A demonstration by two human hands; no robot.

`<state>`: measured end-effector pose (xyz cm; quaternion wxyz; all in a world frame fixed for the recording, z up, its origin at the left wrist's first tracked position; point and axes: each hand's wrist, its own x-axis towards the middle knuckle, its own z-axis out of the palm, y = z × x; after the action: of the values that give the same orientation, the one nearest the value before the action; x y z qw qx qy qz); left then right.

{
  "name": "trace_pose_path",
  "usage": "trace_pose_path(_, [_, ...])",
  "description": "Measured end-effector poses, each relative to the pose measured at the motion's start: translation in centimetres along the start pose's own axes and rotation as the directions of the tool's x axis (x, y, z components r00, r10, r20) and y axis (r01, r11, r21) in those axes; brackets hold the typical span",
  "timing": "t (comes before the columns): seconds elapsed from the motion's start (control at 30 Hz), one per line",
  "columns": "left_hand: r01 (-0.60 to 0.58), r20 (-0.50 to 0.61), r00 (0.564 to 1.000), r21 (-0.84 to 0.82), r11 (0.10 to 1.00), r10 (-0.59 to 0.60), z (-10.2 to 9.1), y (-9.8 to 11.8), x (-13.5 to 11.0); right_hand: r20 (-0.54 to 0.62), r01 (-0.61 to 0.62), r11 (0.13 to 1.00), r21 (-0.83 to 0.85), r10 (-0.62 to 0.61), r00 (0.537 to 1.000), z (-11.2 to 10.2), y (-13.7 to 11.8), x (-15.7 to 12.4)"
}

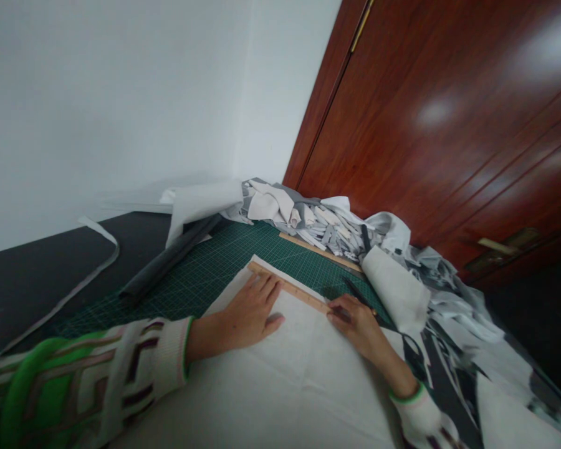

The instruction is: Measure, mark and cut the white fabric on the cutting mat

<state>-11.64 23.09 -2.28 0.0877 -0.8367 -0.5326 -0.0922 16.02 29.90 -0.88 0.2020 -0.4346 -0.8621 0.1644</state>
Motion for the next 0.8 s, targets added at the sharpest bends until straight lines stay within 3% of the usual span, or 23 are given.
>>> trace_pose_path(0.37, [-0.016,-0.037,0.999,-0.062,0.998,0.013,-0.5,-0.2,-0.1,-0.008,-0.018,0.998,-0.055,0.018,1.000,-0.3,-0.4,-0.3])
trace_pose_path(0.6, [-0.026,-0.053,0.998,-0.043,0.999,0.024,-0.7,-0.2,-0.2,0.028,-0.033,0.995,-0.098,0.036,0.999,-1.5,1.3,-2.0])
trace_pose_path(0.7, [-0.022,-0.031,0.999,-0.047,0.999,0.021,-0.8,-0.2,-0.2,-0.021,-0.145,0.966,-0.216,0.144,0.989,-2.8,3.3,-3.9])
trace_pose_path(0.8, [0.003,0.008,1.000,-0.039,0.999,-0.002,-0.8,-0.1,-0.2,-0.197,-0.378,0.838,-0.394,0.324,0.925,-3.7,6.2,-7.0])
